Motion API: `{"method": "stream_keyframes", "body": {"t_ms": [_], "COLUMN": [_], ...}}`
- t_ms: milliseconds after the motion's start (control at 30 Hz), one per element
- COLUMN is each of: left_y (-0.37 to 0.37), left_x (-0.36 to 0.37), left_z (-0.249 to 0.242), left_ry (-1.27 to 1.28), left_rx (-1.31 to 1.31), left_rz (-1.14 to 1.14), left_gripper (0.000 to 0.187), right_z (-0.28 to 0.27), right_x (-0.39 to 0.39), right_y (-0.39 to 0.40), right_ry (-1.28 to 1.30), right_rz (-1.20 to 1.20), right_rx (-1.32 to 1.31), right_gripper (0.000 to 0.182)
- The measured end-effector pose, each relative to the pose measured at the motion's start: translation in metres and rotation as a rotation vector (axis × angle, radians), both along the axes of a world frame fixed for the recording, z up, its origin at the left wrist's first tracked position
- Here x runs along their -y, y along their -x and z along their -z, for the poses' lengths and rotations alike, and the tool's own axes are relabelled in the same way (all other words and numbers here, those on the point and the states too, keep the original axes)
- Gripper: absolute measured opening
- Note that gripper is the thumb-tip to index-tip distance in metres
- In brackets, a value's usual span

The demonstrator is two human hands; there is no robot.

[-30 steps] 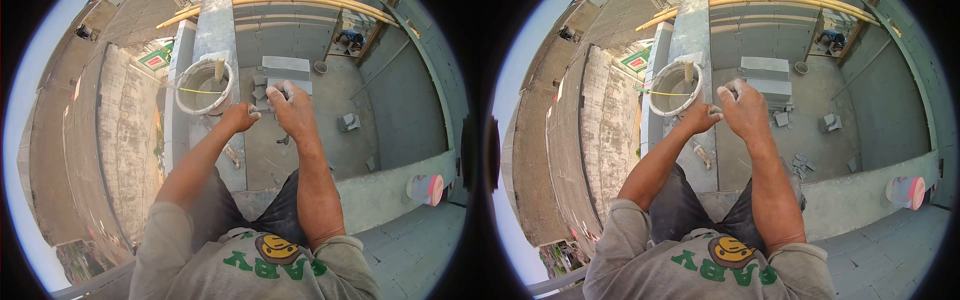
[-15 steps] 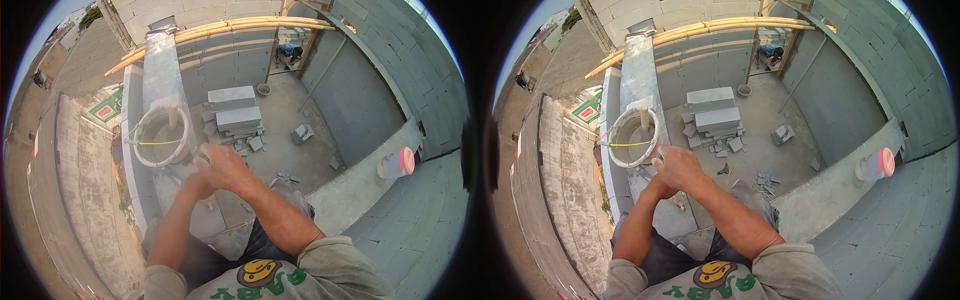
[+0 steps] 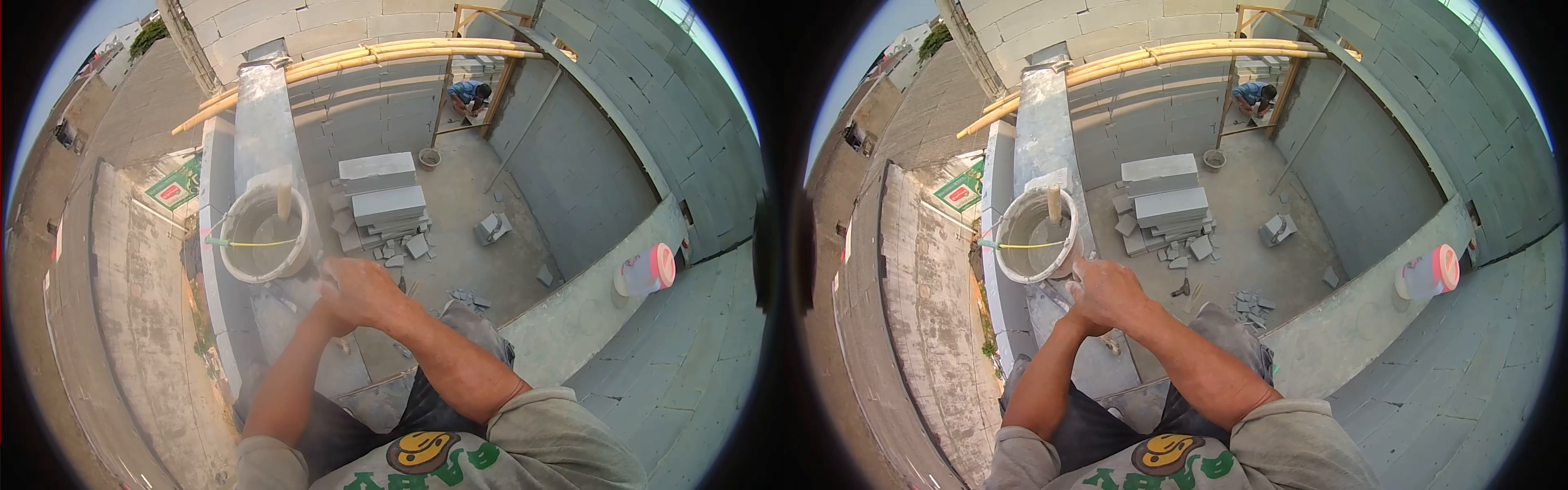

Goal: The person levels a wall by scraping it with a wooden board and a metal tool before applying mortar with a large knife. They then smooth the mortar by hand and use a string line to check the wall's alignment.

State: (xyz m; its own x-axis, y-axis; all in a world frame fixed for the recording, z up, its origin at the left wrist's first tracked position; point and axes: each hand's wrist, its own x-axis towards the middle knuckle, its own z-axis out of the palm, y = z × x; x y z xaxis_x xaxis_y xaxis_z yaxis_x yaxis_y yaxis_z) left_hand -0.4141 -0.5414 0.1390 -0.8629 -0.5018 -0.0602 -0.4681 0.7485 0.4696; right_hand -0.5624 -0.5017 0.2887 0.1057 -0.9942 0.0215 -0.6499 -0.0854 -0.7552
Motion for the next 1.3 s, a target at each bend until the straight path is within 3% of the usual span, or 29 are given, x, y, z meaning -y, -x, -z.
{"method": "stream_keyframes", "body": {"t_ms": [533,1300], "left_y": [0.04,0.011], "left_x": [-0.003,0.004], "left_z": [-0.006,-0.009], "left_ry": [0.083,0.053], "left_rx": [-0.008,-0.159], "left_rz": [-0.017,-0.014], "left_gripper": [0.034,0.037], "right_z": [0.0,0.0], "right_x": [-0.006,0.003], "right_y": [0.009,0.0], "right_ry": [0.014,-0.052], "right_rz": [-0.003,-0.037], "right_rx": [0.016,-0.017], "right_gripper": [0.027,0.027]}}
